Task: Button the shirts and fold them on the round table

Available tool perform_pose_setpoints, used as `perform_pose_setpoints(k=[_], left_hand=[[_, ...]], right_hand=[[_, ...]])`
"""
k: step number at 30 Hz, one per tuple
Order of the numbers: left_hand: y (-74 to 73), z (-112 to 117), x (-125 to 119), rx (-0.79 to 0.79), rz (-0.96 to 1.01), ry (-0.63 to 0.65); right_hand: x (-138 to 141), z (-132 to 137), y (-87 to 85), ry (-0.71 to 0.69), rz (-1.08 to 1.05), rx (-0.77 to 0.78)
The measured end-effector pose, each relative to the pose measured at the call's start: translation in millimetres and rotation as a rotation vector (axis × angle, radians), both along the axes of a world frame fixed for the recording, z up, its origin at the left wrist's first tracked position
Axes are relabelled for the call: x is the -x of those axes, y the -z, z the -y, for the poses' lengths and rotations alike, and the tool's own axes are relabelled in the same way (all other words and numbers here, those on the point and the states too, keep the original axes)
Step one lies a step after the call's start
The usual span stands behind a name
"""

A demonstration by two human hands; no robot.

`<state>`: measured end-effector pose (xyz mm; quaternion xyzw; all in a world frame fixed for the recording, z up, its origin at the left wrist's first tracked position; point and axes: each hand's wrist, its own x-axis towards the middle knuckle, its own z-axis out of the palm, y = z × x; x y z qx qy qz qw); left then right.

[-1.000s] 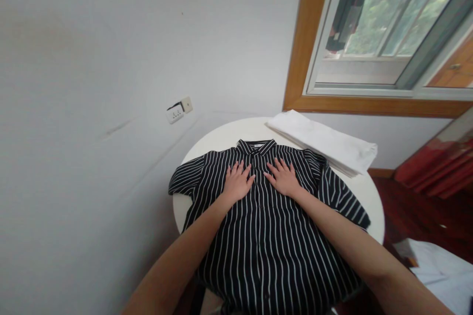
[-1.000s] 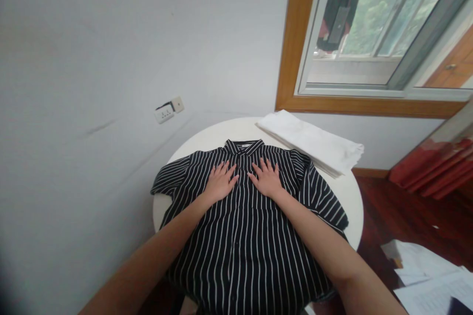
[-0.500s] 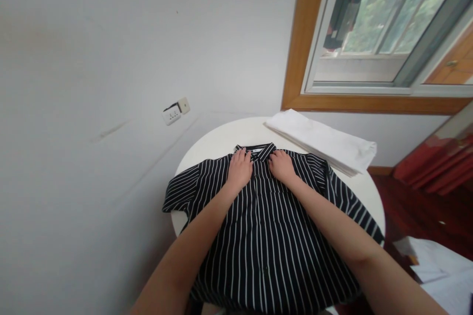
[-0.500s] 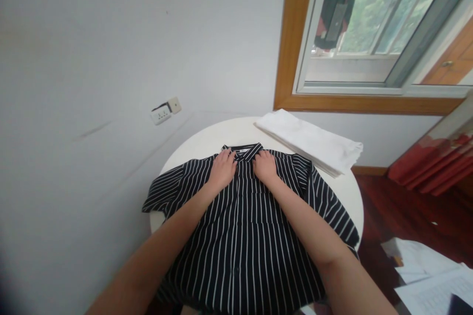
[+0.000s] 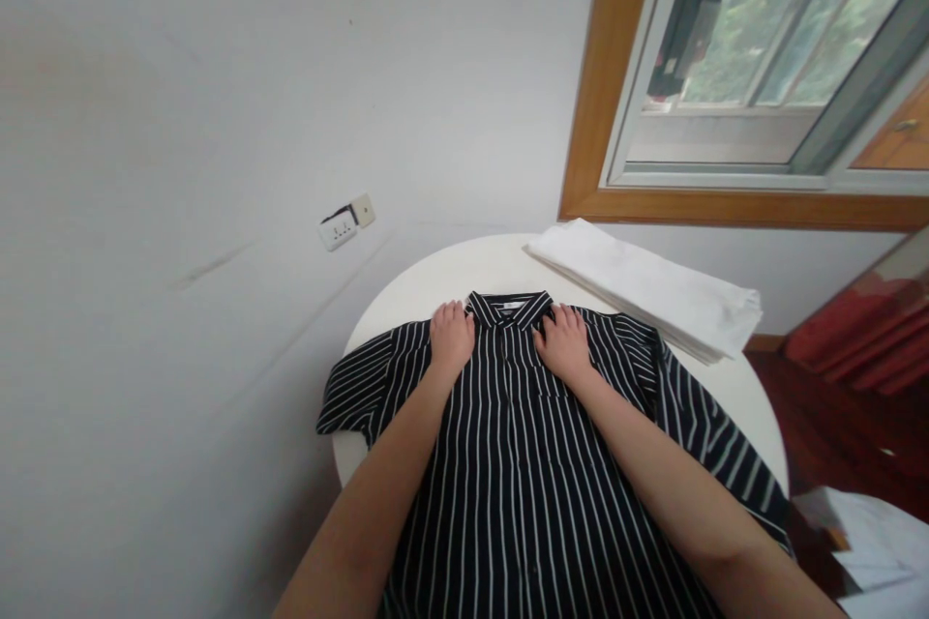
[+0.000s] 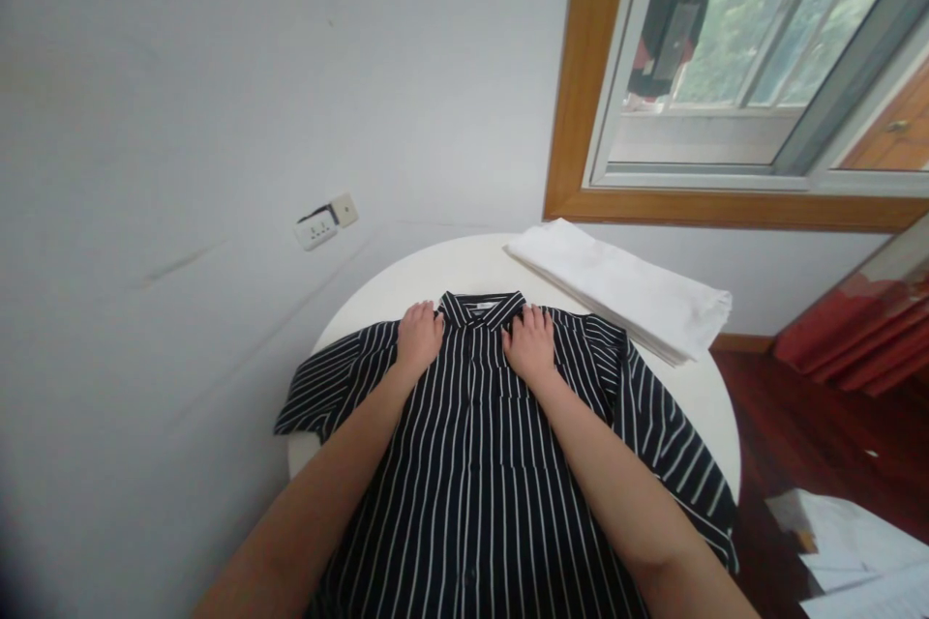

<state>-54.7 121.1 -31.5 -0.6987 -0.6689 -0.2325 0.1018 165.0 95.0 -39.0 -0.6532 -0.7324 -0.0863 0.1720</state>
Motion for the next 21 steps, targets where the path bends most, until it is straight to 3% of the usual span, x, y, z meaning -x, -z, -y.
perform_pose_setpoints(k=[5,12,18,21], left_hand=[[-13.4,-22.4,2.9,0.087,-0.030,-0.021],[-7.9,-43.1,1.5,0.123,0.111,-0.142],[-14.4,-64.7,-0.5,0.332,0.359,-0.259],[-11.9,-67.5,-0.5,0.238,0.406,-0.228]], right_hand=[[-4.2,-11.1,11.6,-0.068,-0.024,0.134],[-5.1,-16.9,16.6,-0.071,0.009,0.196],[-7.6,-36.6,-11.7,-0.115,-0.026,0.290],[-5.8,-52.8,-27.2,-0.013,-0.086,0.273]])
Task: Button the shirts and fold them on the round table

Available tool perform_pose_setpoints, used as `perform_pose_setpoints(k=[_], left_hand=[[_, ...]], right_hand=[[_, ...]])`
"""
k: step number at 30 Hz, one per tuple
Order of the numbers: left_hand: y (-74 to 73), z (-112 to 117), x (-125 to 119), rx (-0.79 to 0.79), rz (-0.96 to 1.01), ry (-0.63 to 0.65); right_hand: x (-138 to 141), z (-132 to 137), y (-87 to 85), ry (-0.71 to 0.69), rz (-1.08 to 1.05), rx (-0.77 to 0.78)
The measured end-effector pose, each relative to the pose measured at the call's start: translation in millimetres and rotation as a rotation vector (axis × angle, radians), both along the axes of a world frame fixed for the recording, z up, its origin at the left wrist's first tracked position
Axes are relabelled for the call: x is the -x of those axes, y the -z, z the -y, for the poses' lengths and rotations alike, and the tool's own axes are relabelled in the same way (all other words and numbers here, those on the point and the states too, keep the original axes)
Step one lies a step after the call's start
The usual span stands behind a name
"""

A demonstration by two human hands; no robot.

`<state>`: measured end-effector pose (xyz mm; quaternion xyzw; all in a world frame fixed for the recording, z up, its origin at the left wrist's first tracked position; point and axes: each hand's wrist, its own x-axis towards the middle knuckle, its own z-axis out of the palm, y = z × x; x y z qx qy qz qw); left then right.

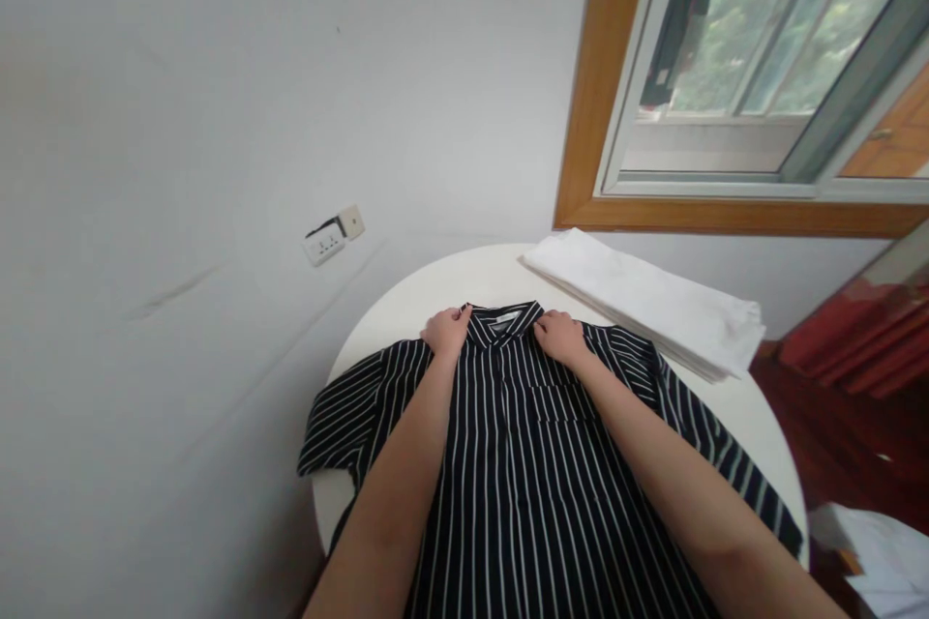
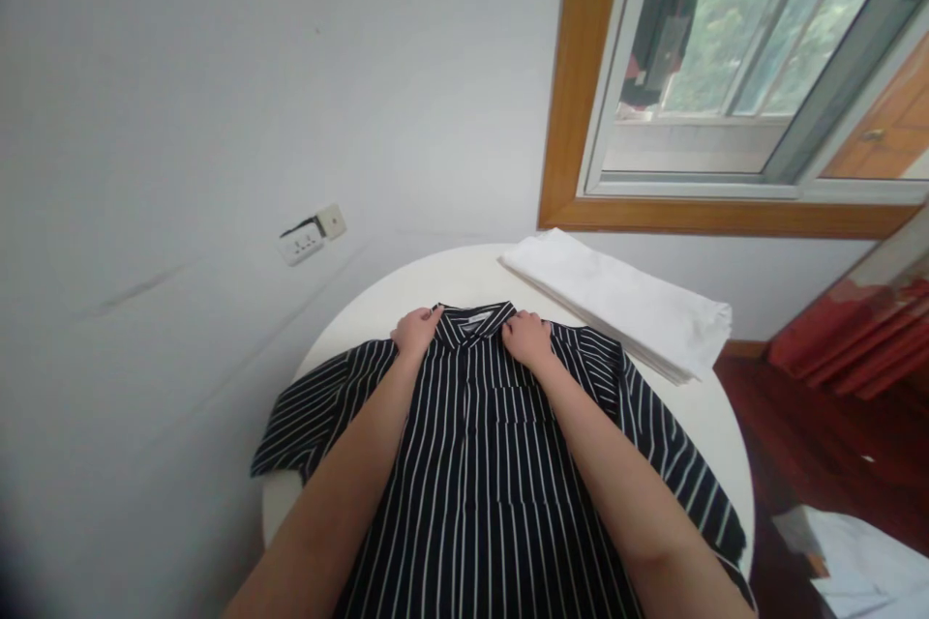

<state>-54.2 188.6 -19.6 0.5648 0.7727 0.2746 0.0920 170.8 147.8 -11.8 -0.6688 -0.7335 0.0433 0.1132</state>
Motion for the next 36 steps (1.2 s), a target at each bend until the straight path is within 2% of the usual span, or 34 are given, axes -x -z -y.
perform_pose_setpoints(k=[2,5,9,13,15,17,19,23,25,29,34,36], left_hand=[[3.8,-0.3,1.7,-0.150,-0.001,0.025],[7.6,0.3,4.0,-0.319,-0.001,0.078],[4.9,5.7,0.9,-0.357,-0.045,0.180],[-5.0,12.1,-4.7,-0.368,-0.179,0.161],[-9.7,13.5,-5.9,-0.366,-0.183,0.177],[-11.1,14.3,-6.1,-0.339,-0.100,0.221],[-7.6,15.3,-6.4,-0.303,0.089,0.243],[8.8,18.9,-8.9,-0.294,0.596,0.191],[14.8,20.3,-9.4,-0.308,0.688,0.174],[14.9,20.3,-6.5,-0.298,0.667,0.152],[12.2,18.4,-6.3,-0.284,0.746,0.101],[11.8,17.7,-7.7,-0.280,0.850,0.078]], right_hand=[[2.5,-8.6,-2.1,0.117,-0.027,-0.085],[5.8,-16.1,5.7,0.216,-0.075,-0.192],[4.3,-19.6,18.2,0.224,-0.157,-0.208],[0.0,-23.3,22.4,0.258,-0.257,-0.181],[-0.5,-24.9,23.3,0.261,-0.272,-0.206],[0.1,-24.9,23.7,0.252,-0.269,-0.257],[1.0,-23.3,23.2,0.225,-0.259,-0.330],[1.6,-19.2,21.1,0.164,-0.247,-0.428],[1.1,-19.2,21.8,0.148,-0.299,-0.399],[-1.0,-22.8,28.0,0.139,-0.589,-0.268],[2.2,-24.7,33.0,0.119,-1.159,-0.080],[5.9,-24.5,31.1,0.134,-1.345,0.007]])
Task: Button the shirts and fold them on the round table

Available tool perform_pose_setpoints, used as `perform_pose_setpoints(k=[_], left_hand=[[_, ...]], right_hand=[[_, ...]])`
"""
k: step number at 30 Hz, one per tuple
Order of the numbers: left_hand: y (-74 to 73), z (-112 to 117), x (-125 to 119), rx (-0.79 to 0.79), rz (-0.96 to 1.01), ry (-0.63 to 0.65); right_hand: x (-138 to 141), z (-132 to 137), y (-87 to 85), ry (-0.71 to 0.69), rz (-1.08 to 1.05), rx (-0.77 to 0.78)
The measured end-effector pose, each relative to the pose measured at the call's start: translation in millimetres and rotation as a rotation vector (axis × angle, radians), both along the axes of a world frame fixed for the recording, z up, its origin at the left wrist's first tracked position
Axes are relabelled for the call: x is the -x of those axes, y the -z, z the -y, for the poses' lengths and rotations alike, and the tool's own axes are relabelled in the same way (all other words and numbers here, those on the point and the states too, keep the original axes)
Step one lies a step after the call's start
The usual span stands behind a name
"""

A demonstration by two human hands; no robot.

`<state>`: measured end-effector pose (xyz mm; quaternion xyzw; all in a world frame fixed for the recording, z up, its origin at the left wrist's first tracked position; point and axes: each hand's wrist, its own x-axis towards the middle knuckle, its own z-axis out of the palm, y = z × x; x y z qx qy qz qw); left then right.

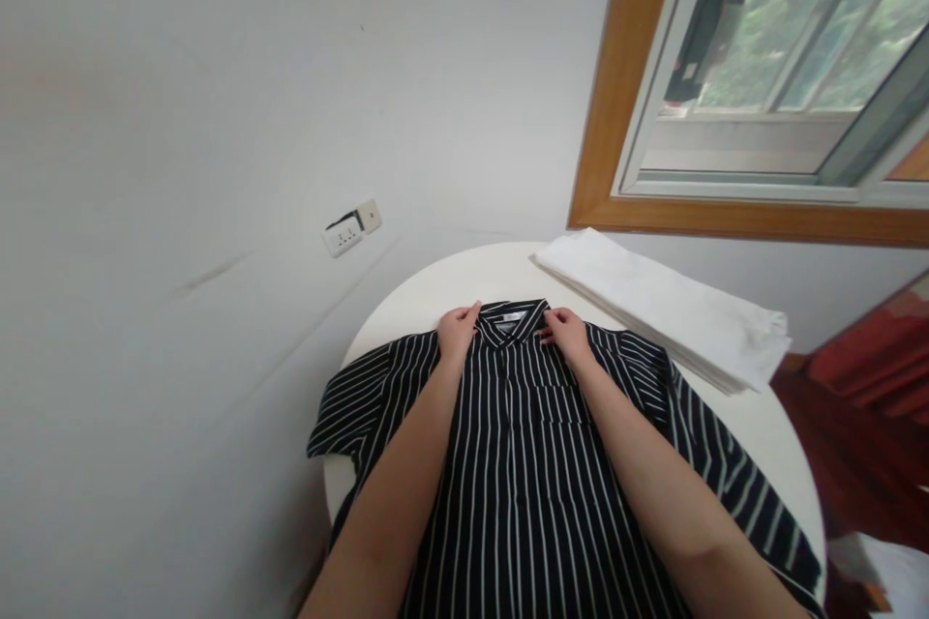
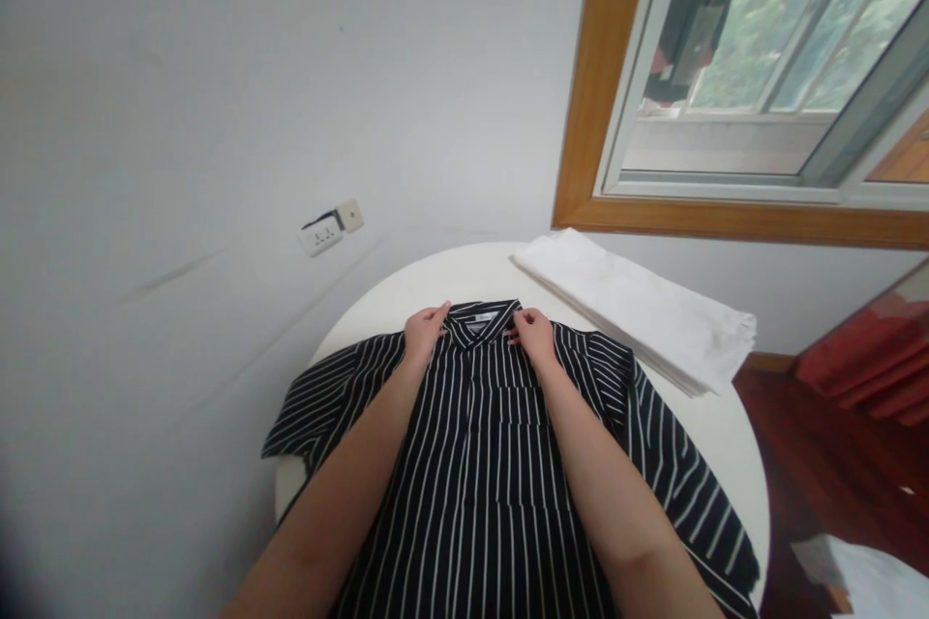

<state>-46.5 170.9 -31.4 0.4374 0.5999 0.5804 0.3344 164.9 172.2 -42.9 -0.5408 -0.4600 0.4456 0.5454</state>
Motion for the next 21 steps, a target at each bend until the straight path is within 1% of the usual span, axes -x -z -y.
perform_pose_setpoints(k=[3,4,6,9,12,14,18,21], left_hand=[[-3.2,0.3,-0.9,0.047,0.250,0.038],[-4.8,0.8,-0.7,0.062,0.319,0.055],[-7.9,2.0,0.0,0.088,0.405,0.083],[-10.3,2.8,0.9,0.115,0.474,0.104],[-10.4,2.0,1.1,0.142,0.523,0.127],[-10.3,1.1,1.3,0.162,0.557,0.139],[-11.0,-0.8,3.0,0.211,0.626,0.137],[-11.6,-1.7,4.9,0.248,0.673,0.135]], right_hand=[[3.7,-0.3,-4.4,-0.037,-0.251,0.100],[4.0,-0.6,-5.4,-0.028,-0.285,0.116],[3.1,-1.6,-5.7,0.021,-0.272,0.118],[0.4,-3.0,-2.6,0.083,-0.188,0.089],[-1.0,-2.5,2.0,0.086,-0.136,0.047],[-1.3,-1.0,4.4,0.063,-0.016,0.001],[-2.3,2.4,6.7,0.004,0.323,-0.071],[-3.3,2.4,8.5,-0.011,0.427,-0.106]])
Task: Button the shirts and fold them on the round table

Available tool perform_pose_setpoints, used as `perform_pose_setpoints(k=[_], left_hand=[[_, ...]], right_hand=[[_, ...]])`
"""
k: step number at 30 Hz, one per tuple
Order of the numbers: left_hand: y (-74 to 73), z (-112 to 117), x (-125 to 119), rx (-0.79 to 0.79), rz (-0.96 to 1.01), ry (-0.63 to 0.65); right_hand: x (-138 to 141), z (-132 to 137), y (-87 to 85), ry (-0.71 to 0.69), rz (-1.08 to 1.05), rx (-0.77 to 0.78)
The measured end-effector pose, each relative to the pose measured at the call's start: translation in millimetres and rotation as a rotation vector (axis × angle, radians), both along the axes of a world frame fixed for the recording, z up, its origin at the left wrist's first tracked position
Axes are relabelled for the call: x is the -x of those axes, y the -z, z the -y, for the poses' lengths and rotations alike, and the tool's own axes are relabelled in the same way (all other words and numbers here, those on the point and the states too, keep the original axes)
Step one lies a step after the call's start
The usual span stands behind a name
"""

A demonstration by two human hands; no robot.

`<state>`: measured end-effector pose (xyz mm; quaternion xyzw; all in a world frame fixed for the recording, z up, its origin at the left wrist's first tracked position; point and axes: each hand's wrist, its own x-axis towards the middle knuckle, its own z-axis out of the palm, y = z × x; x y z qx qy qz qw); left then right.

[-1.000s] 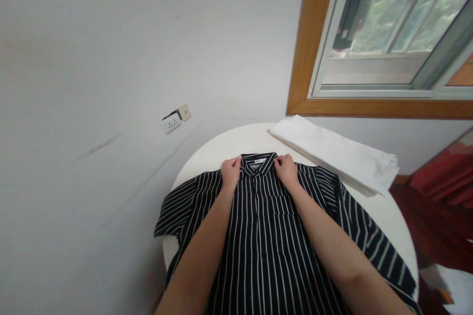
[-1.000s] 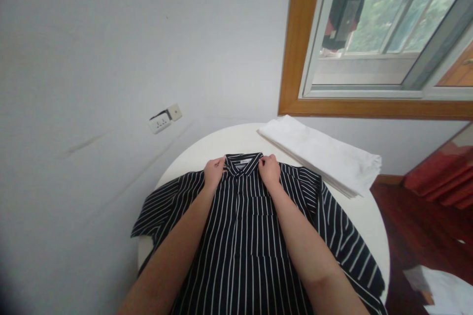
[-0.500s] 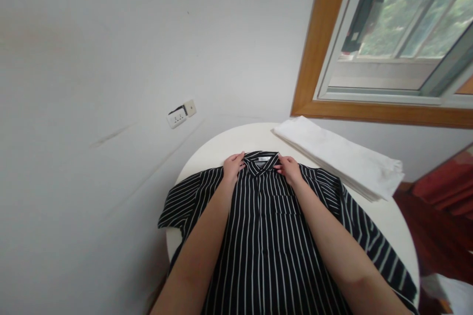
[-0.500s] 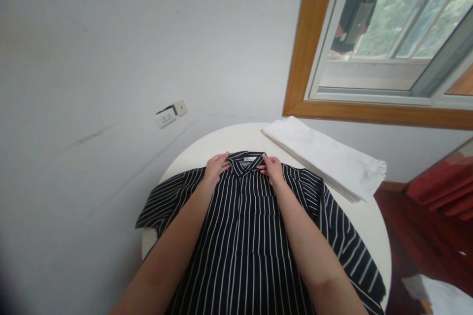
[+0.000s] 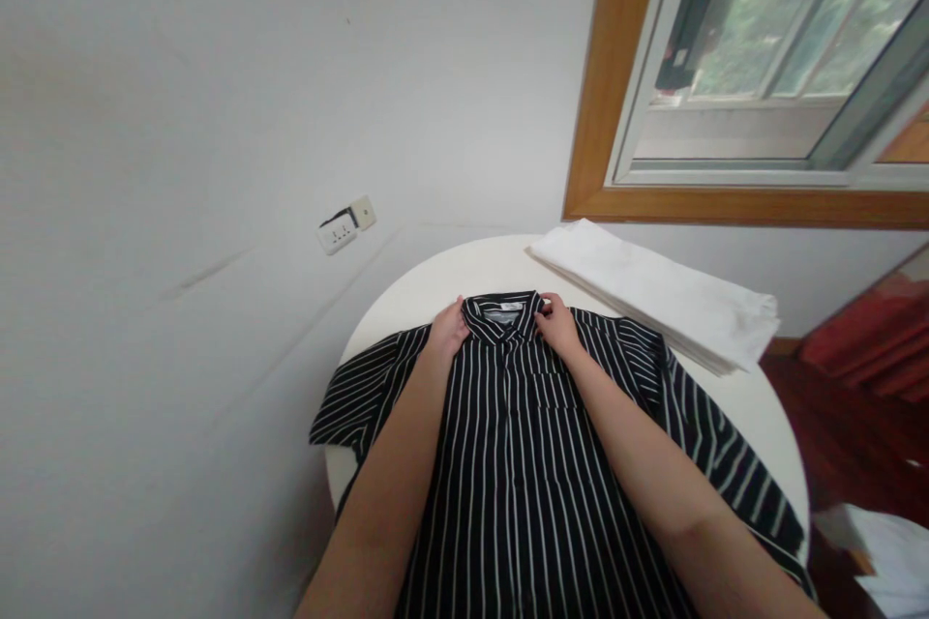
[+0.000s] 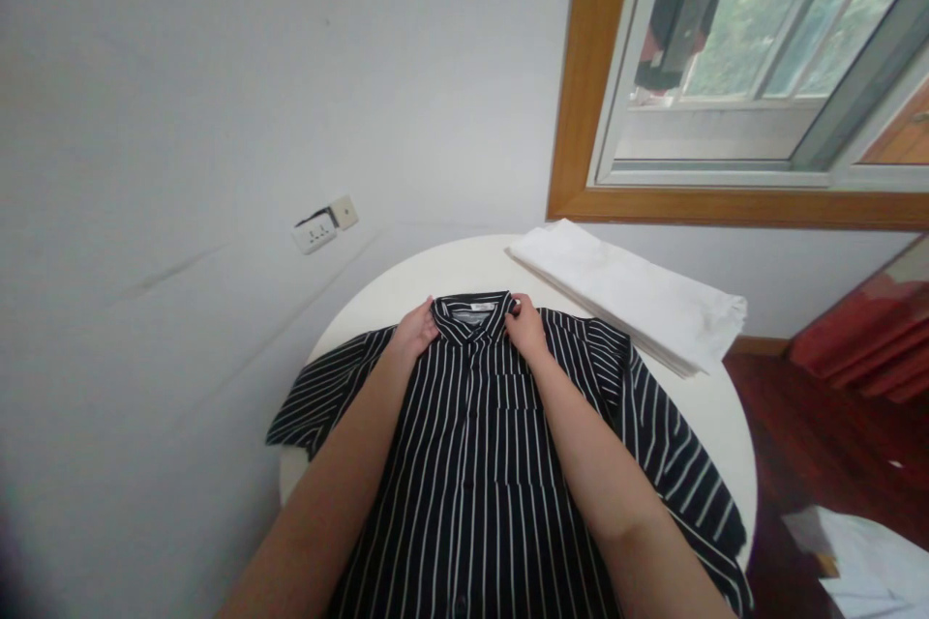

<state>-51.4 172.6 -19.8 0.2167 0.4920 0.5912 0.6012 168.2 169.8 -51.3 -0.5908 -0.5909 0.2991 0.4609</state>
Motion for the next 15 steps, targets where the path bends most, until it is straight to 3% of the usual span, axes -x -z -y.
perform_pose_setpoints(k=[8,15], left_hand=[[-0.4,-0.8,3.4,-0.042,0.085,0.102],[3.1,-1.6,0.8,-0.093,0.031,0.103]], right_hand=[[-1.9,-4.4,7.3,-0.013,-0.041,0.008],[-0.7,-3.4,5.1,-0.030,-0.060,0.017]])
